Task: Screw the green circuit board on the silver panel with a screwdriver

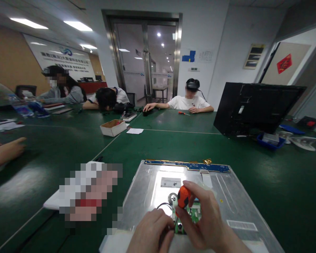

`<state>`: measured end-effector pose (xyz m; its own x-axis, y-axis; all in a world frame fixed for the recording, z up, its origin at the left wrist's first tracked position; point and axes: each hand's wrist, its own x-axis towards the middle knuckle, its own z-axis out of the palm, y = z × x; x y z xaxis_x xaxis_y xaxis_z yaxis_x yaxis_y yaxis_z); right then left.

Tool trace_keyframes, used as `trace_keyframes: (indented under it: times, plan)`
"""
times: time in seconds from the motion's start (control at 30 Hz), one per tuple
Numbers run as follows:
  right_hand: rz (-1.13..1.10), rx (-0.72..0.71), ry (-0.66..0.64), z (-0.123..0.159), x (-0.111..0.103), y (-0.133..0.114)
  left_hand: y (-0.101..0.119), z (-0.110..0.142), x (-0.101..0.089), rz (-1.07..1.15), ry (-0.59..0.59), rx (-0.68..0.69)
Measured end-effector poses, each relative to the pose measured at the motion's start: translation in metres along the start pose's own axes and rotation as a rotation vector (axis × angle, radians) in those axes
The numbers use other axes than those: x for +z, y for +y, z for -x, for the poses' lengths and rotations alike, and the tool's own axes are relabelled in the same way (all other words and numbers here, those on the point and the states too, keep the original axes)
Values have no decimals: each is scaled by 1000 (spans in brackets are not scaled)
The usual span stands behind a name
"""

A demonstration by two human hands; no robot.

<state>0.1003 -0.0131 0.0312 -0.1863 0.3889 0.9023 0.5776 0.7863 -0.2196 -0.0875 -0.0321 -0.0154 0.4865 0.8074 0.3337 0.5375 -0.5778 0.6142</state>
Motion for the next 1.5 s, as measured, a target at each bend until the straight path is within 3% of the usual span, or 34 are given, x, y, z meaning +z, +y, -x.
trace_keyframes:
  times: [0.17,0.5,0.83,1.07,1.3,1.5]
  plan:
    - [58,-3,29,4,2,-1,0,0,1,-13,18,3]
    - [44,-8,-61,6,-3,1,-10,1,11,-1,55,30]
    - [52,-22,25,5,5,-2,1,0,1,-22,22,3]
    - [-15,-37,-22,-2,2,-2,-2,0,5,-29,45,27]
    - [-2,64,-102,12,-2,-3,6,-2,-2,-11,26,10]
    - [-26,15,-34,6,2,-2,4,-1,0,-9,10,-17]
